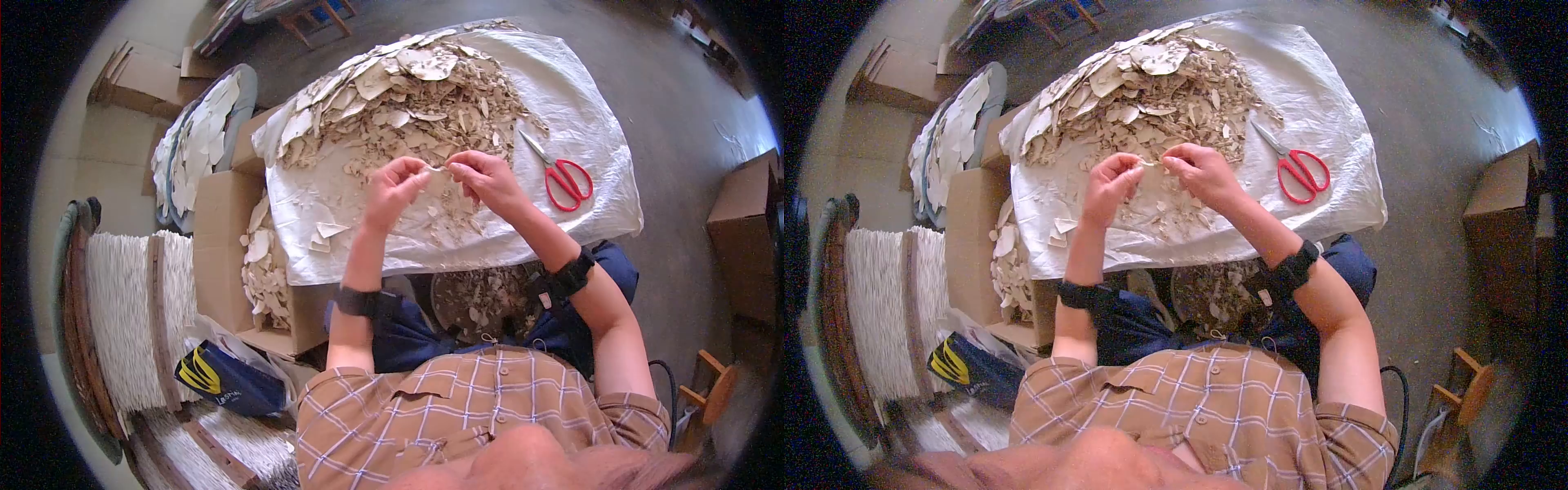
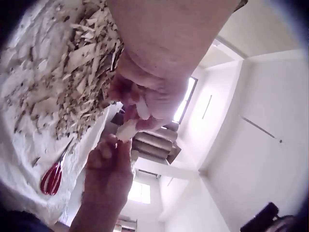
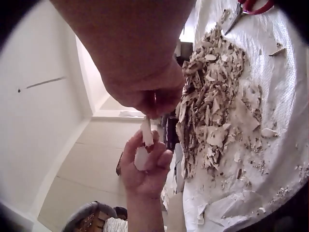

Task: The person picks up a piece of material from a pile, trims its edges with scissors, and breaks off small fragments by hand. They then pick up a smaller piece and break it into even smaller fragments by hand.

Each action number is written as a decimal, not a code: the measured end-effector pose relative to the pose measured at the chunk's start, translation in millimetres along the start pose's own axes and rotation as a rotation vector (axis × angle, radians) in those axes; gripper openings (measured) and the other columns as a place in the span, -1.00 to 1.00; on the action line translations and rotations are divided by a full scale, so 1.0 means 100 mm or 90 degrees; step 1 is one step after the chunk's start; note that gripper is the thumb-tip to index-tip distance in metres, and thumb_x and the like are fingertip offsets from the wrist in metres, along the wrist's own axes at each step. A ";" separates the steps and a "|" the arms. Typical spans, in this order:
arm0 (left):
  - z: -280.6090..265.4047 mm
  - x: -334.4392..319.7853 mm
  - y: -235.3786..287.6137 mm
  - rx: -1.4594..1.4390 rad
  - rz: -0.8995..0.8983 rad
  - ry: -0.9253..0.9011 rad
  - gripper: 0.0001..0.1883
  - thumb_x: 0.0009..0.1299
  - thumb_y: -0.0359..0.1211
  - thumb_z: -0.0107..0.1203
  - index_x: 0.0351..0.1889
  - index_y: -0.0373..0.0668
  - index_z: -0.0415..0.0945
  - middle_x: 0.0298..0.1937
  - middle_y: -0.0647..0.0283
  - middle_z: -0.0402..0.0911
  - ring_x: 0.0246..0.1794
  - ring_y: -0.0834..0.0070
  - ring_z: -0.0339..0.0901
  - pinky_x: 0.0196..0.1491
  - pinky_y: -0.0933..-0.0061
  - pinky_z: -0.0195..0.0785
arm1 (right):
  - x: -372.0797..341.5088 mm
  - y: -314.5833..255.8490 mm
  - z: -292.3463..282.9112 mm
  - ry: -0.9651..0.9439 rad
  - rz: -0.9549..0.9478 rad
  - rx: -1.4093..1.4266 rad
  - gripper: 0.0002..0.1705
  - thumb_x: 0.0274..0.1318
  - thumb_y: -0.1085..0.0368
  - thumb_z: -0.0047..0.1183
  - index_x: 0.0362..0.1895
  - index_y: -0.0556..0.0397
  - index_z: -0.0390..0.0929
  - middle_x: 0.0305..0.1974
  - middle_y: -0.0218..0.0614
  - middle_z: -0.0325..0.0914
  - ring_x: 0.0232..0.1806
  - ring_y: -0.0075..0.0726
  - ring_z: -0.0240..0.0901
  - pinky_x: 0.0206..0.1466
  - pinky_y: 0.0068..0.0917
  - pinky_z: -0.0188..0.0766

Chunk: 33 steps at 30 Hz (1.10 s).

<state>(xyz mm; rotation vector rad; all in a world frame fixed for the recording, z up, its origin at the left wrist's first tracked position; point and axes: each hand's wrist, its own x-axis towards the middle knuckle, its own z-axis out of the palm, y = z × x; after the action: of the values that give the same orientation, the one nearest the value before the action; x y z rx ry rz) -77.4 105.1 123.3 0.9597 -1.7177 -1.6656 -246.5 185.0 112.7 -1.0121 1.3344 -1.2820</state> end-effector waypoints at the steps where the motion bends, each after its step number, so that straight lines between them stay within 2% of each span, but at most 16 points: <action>1: 0.08 -0.06 -0.01 -0.050 -0.015 0.010 -0.88 0.18 -0.39 0.08 -0.35 -0.21 0.47 -0.55 0.50 0.42 -0.64 0.85 0.22 -0.63 0.81 0.03 | -0.01 -0.01 -0.01 -0.028 -0.002 -0.011 -0.78 0.11 0.27 -0.09 -0.32 0.18 0.47 -0.63 -0.50 0.35 -0.68 -0.71 0.24 -0.69 -0.73 0.18; 3: 0.16 -0.11 -0.01 -0.102 -0.030 0.020 -0.88 0.19 -0.38 0.08 -0.35 -0.21 0.47 -0.54 0.50 0.42 -0.64 0.85 0.22 -0.62 0.81 0.03 | -0.03 0.02 -0.04 -0.037 -0.003 -0.022 -0.81 0.09 0.30 -0.07 -0.38 0.19 0.49 -0.65 -0.51 0.35 -0.69 -0.71 0.23 -0.70 -0.72 0.17; 5: 0.20 -0.13 0.02 -0.023 -0.061 0.000 -0.88 0.20 -0.40 0.06 -0.32 -0.22 0.45 -0.58 0.47 0.40 -0.69 0.81 0.22 -0.66 0.76 0.03 | -0.08 0.01 -0.07 -0.037 0.002 -0.016 -0.79 0.03 0.26 -0.03 -0.39 0.17 0.52 -0.71 -0.45 0.37 -0.72 -0.65 0.25 -0.70 -0.64 0.17; 9: 0.26 -0.06 -0.10 -0.030 -0.055 -0.028 -0.87 0.20 -0.38 0.07 -0.33 -0.22 0.45 -0.57 0.48 0.40 -0.70 0.82 0.21 -0.66 0.78 0.03 | -0.12 0.03 -0.08 -0.052 0.018 -0.017 -0.81 0.01 0.28 -0.02 -0.41 0.16 0.53 -0.71 -0.43 0.38 -0.72 -0.64 0.27 -0.69 -0.63 0.20; 12: 0.33 -0.06 -0.14 -0.012 -0.019 0.009 -0.87 0.21 -0.37 0.08 -0.34 -0.22 0.46 -0.57 0.49 0.40 -0.70 0.84 0.19 -0.66 0.79 0.00 | -0.12 0.01 -0.07 -0.002 -0.022 -0.126 -0.83 -0.02 0.30 0.01 -0.41 0.17 0.53 -0.70 -0.37 0.41 -0.71 -0.61 0.29 -0.66 -0.60 0.23; 14: 0.32 -0.06 -0.16 -0.017 -0.060 -0.010 -0.86 0.19 -0.38 0.10 -0.36 -0.27 0.47 -0.55 0.51 0.42 -0.60 0.86 0.23 -0.60 0.80 0.03 | -0.11 0.03 -0.07 0.020 -0.075 -0.182 -0.83 -0.07 0.31 0.05 -0.41 0.17 0.53 -0.69 -0.30 0.44 -0.70 -0.56 0.33 -0.61 -0.56 0.27; 18: 0.33 -0.09 -0.19 0.055 -0.017 0.005 -0.85 0.18 -0.38 0.10 -0.37 -0.27 0.47 -0.56 0.51 0.42 -0.62 0.87 0.20 -0.61 0.79 0.01 | -0.10 0.03 -0.07 0.034 -0.050 -0.187 -0.83 -0.11 0.32 0.08 -0.44 0.18 0.51 -0.68 -0.26 0.44 -0.68 -0.53 0.34 -0.58 -0.53 0.28; 20: 0.40 -0.08 -0.26 0.062 -0.030 0.068 -0.87 0.19 -0.35 0.07 -0.39 -0.23 0.48 -0.57 0.51 0.41 -0.65 0.86 0.22 -0.63 0.79 0.03 | -0.06 0.12 -0.05 0.130 -0.347 -0.398 -0.86 -0.12 0.34 0.08 -0.51 0.18 0.48 -0.65 -0.26 0.43 -0.65 -0.48 0.35 -0.57 -0.48 0.28; 21: 0.43 -0.08 -0.25 0.061 -0.030 0.071 -0.87 0.19 -0.35 0.07 -0.39 -0.23 0.48 -0.57 0.51 0.41 -0.65 0.86 0.22 -0.63 0.79 0.03 | -0.06 0.15 -0.03 0.128 -0.347 -0.398 -0.86 -0.12 0.34 0.08 -0.51 0.18 0.48 -0.65 -0.26 0.43 -0.65 -0.48 0.35 -0.57 -0.48 0.28; 23: 0.48 -0.10 -0.22 -0.191 -0.177 0.101 -0.89 0.20 -0.33 0.03 -0.45 -0.15 0.45 -0.62 0.49 0.38 -0.72 0.79 0.21 -0.66 0.73 0.05 | -0.05 0.20 0.02 0.162 -0.398 -0.441 -0.89 -0.09 0.37 0.02 -0.52 0.15 0.42 -0.61 -0.30 0.41 -0.60 -0.45 0.37 -0.56 -0.45 0.27; 24: 0.45 -0.09 -0.30 -0.190 -0.176 0.105 -0.89 0.20 -0.33 0.03 -0.45 -0.15 0.45 -0.62 0.49 0.38 -0.72 0.79 0.21 -0.66 0.73 0.05 | -0.04 0.18 0.03 0.160 -0.400 -0.439 -0.89 -0.09 0.37 0.02 -0.52 0.15 0.42 -0.61 -0.30 0.41 -0.60 -0.45 0.37 -0.56 -0.45 0.27; 26: 0.34 -0.02 -0.57 -0.227 -0.098 0.126 -0.92 0.20 -0.32 -0.01 -0.47 -0.08 0.39 -0.64 0.46 0.34 -0.76 0.70 0.19 -0.68 0.64 0.08 | -0.03 0.12 -0.01 0.098 0.043 -0.071 -0.93 -0.08 0.36 -0.06 -0.52 0.09 0.39 -0.56 -0.35 0.40 -0.56 -0.46 0.38 -0.56 -0.48 0.27; 27: 0.27 0.00 -0.60 -0.227 -0.094 0.135 -0.92 0.20 -0.32 -0.01 -0.47 -0.08 0.39 -0.64 0.46 0.34 -0.76 0.70 0.19 -0.68 0.64 0.08 | -0.01 0.11 -0.07 0.089 0.040 -0.071 -0.93 -0.08 0.36 -0.06 -0.52 0.09 0.39 -0.56 -0.35 0.40 -0.56 -0.46 0.38 -0.56 -0.48 0.27; 29: 0.07 0.02 -0.61 -0.619 -0.268 0.137 -0.93 0.22 -0.33 -0.03 -0.39 -0.09 0.40 -0.54 0.36 0.46 -0.73 0.65 0.22 -0.70 0.62 0.08 | 0.05 0.11 -0.20 0.075 0.166 0.342 -0.94 -0.12 0.33 -0.10 -0.52 0.04 0.37 -0.53 -0.37 0.40 -0.56 -0.51 0.33 -0.55 -0.55 0.26; 31: -0.03 0.03 -0.60 -0.655 -0.252 0.156 -0.92 0.23 -0.31 -0.05 -0.42 -0.08 0.37 -0.55 0.35 0.45 -0.73 0.61 0.23 -0.70 0.61 0.08 | 0.07 0.12 -0.23 0.051 0.177 0.453 -0.91 -0.15 0.30 -0.08 -0.47 0.01 0.36 -0.52 -0.38 0.39 -0.58 -0.55 0.29 -0.55 -0.58 0.25; 33: -0.15 0.02 -0.60 -0.704 -0.303 0.233 -0.91 0.23 -0.31 -0.05 -0.47 -0.09 0.36 -0.57 0.35 0.43 -0.70 0.60 0.24 -0.71 0.62 0.08 | 0.08 0.13 -0.21 0.059 0.185 0.459 -0.84 -0.14 0.29 -0.08 -0.38 0.01 0.36 -0.50 -0.40 0.39 -0.58 -0.54 0.27 -0.54 -0.59 0.24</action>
<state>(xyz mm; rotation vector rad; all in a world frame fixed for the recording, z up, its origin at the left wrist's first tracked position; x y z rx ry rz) -59.6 96.3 64.4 1.0056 -0.1775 -2.1262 -267.9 181.9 97.5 -0.2505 0.9176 -1.4321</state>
